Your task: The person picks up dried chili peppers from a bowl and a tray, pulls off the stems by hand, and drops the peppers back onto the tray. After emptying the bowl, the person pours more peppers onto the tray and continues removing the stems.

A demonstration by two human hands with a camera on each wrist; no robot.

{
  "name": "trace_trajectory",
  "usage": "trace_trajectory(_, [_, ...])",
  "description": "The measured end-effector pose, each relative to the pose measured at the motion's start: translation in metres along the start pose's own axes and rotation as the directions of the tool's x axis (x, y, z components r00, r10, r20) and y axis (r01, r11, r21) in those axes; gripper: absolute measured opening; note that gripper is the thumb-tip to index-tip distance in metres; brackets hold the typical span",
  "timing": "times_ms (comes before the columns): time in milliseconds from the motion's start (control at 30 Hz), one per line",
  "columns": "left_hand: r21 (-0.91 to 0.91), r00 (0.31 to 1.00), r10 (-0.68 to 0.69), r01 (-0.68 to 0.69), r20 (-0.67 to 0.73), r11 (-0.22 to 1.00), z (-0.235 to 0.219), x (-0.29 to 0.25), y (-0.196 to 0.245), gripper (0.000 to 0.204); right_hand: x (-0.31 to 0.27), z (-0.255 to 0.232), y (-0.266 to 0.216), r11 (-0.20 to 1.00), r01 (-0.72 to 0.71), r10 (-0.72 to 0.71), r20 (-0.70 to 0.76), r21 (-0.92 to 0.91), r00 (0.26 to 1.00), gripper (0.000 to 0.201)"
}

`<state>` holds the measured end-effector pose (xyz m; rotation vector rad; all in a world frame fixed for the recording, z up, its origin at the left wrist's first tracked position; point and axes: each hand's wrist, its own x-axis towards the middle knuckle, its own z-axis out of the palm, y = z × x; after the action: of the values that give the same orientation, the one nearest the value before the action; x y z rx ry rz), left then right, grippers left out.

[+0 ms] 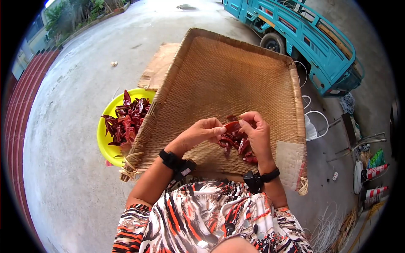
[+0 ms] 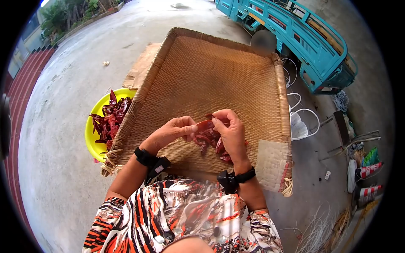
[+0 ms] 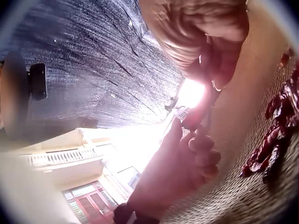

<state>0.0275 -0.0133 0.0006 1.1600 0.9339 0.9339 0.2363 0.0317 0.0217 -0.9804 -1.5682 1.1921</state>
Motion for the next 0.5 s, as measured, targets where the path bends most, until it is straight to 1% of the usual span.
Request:
trace_trajectory(67, [0.014,1.000,0.011,-0.011,-0.010,1.000,0.003,-0.001,0.002,0.029,-0.001,-0.002,-0.001,0.997,-0.036,0.035,0.017,0.065,0.999,0.010])
trace_trajectory(100, [0.017,1.000,0.025,-0.025,0.007,1.000,0.003,-0.002,0.003,0.029,-0.001,-0.003,-0.001,0.994,-0.055,0.053,0.026,0.096,0.998,0.011])
trace_trajectory(200, [0.005,0.995,0.067,-0.067,0.070,0.998,0.002,-0.003,0.004,0.028,-0.002,-0.002,0.002,0.984,-0.043,0.038,0.032,0.171,0.999,0.012])
trace_trajectory(300, [-0.029,0.987,0.098,-0.095,0.131,0.995,0.001,-0.005,0.007,0.027,-0.003,-0.003,0.013,0.957,-0.155,0.127,0.125,0.246,0.984,0.013])
trace_trajectory(367, [-0.036,0.984,0.098,-0.094,0.148,0.995,0.003,-0.008,0.012,0.026,-0.004,-0.001,0.015,0.942,-0.192,0.152,0.160,0.276,0.975,0.015])
trace_trajectory(400, [-0.094,0.987,0.108,-0.097,0.122,0.991,0.002,-0.007,0.010,0.024,-0.005,-0.001,0.015,0.933,-0.211,0.164,0.177,0.290,0.970,0.016])
trace_trajectory(467, [-0.209,0.990,0.123,-0.106,0.070,0.972,0.000,-0.003,0.004,0.021,0.000,-0.002,0.011,0.922,-0.175,0.149,0.100,0.345,0.984,0.018])
trace_trajectory(500, [-0.353,0.991,0.134,-0.126,-0.002,0.927,0.000,-0.003,0.004,0.019,0.002,-0.003,0.010,0.916,-0.155,0.143,0.060,0.371,0.988,0.019])
